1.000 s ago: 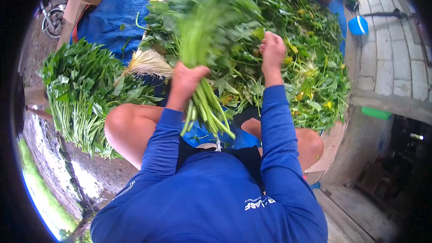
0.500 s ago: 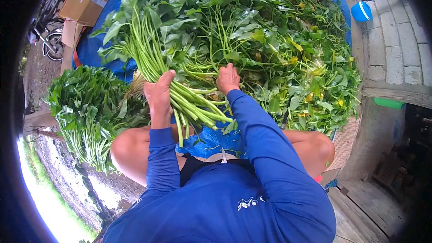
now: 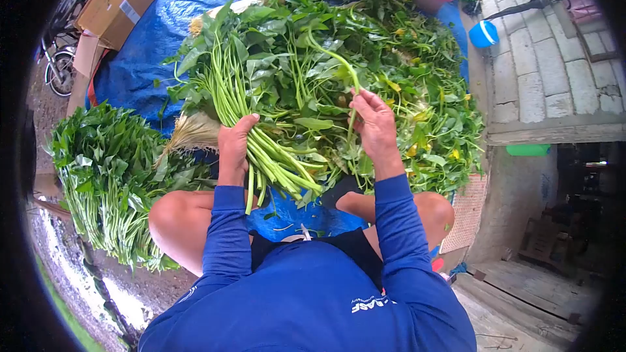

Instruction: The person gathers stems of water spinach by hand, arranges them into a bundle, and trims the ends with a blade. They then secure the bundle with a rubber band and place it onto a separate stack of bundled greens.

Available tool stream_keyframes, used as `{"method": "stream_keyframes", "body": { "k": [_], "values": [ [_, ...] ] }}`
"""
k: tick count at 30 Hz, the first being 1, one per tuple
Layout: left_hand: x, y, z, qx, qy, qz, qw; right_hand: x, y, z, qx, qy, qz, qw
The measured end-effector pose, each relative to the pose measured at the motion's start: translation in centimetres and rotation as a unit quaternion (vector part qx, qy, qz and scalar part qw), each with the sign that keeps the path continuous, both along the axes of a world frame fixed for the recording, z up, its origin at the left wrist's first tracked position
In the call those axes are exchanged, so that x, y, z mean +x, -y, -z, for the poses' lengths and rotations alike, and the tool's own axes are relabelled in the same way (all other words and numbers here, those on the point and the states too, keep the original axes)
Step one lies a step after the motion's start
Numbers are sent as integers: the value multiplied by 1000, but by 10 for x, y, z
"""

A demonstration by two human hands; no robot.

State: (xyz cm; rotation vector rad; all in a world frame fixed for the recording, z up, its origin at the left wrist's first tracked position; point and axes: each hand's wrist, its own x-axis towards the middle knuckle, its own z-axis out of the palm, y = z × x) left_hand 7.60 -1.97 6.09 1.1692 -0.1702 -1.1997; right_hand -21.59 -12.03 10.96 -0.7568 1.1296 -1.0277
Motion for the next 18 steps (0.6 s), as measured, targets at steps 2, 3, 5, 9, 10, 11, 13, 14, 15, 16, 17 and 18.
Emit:
{"method": "stream_keyframes", "body": {
  "k": [2,3,5,9,10,11,13,14,15,16,17,18],
  "values": [
    [-7,-2,3,11,-19,22,1000,-16,-1,-21,-75,-20,0,997],
    [-10,-2,5,16,-27,33,999,-19,-1,-34,-107,-22,5,994],
    [-22,-2,11,19,-34,35,999,-17,0,-56,-223,-153,32,962],
    [-49,-2,26,10,-43,46,998,9,-4,-66,-376,-333,61,863],
    [-55,-2,32,7,-47,56,997,21,-15,-75,-395,-420,34,816],
    [-61,-2,38,5,-51,65,997,28,-16,-54,-409,-406,23,817],
    [-69,-5,33,12,-75,79,994,56,-36,-33,-387,-414,-40,823],
    [-72,-5,39,13,-94,81,992,64,-52,-22,-322,-432,-109,835],
    [-74,-4,46,12,-112,84,990,67,-61,3,-333,-419,-158,830],
    [-79,-3,47,-9,-113,66,991,66,-72,27,-305,-419,-181,836],
    [-82,-3,60,-19,-108,55,992,65,-77,45,-277,-420,-203,840],
    [-81,-5,63,-24,-102,60,993,65,-76,52,-242,-395,-205,862]
  ]
}}
